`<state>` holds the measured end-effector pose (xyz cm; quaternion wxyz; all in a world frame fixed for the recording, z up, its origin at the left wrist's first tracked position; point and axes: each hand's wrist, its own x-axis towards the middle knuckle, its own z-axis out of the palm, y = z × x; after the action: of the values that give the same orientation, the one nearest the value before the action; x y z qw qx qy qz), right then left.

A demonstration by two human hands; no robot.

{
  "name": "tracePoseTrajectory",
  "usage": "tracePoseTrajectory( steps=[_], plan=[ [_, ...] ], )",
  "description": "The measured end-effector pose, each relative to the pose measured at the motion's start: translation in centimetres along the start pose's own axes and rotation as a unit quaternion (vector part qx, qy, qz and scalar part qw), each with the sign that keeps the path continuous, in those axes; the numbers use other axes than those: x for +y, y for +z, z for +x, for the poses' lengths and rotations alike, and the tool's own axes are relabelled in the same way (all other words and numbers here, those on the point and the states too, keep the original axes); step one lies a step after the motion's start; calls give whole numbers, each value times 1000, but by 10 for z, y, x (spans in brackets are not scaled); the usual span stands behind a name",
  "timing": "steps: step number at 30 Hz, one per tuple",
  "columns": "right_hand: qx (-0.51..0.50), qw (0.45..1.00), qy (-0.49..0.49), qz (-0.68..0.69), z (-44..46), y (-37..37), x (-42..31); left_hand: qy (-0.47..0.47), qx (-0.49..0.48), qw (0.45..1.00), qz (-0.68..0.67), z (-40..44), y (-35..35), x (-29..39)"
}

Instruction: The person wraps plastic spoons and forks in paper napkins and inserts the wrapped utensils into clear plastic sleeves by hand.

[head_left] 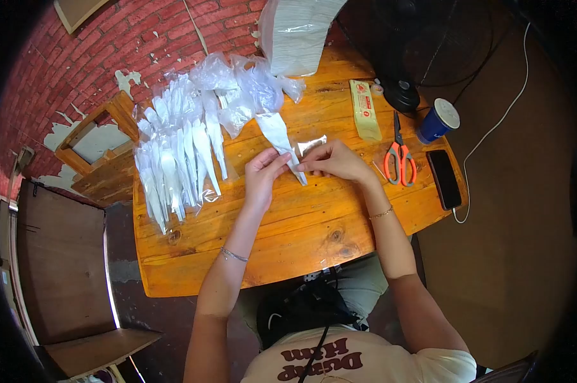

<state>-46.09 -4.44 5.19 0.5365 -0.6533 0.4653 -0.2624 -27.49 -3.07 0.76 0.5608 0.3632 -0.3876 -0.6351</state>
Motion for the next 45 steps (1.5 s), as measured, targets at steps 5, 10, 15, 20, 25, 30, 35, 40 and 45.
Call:
tracePoseTrajectory(
  steps=[5,10,15,20,25,30,35,40,45],
  plan=[
    [-87,984,33,151,5,4,8,-5,-29,999,-27,-3,7,2],
    [-156,958,22,240,9,-2,18,-15,-36,999,-21,-6,11,5],
    [-121,979,-7,165,0,-9,7,102,52,984,139,1,1,-3],
    [26,971,-87,223,3,-14,10,149,47,970,184,-4,2,6],
    [93,956,-84,265,4,-8,3,127,42,976,174,-6,3,6],
    [22,952,-60,301,6,-7,10,157,43,977,135,-7,6,8],
    [-25,959,-44,279,4,4,8,205,77,940,260,-4,1,-2],
    [-17,962,-57,266,6,5,11,350,107,777,513,-17,13,17],
    [-33,983,-79,162,10,1,21,281,12,842,460,-14,8,18]
  ],
)
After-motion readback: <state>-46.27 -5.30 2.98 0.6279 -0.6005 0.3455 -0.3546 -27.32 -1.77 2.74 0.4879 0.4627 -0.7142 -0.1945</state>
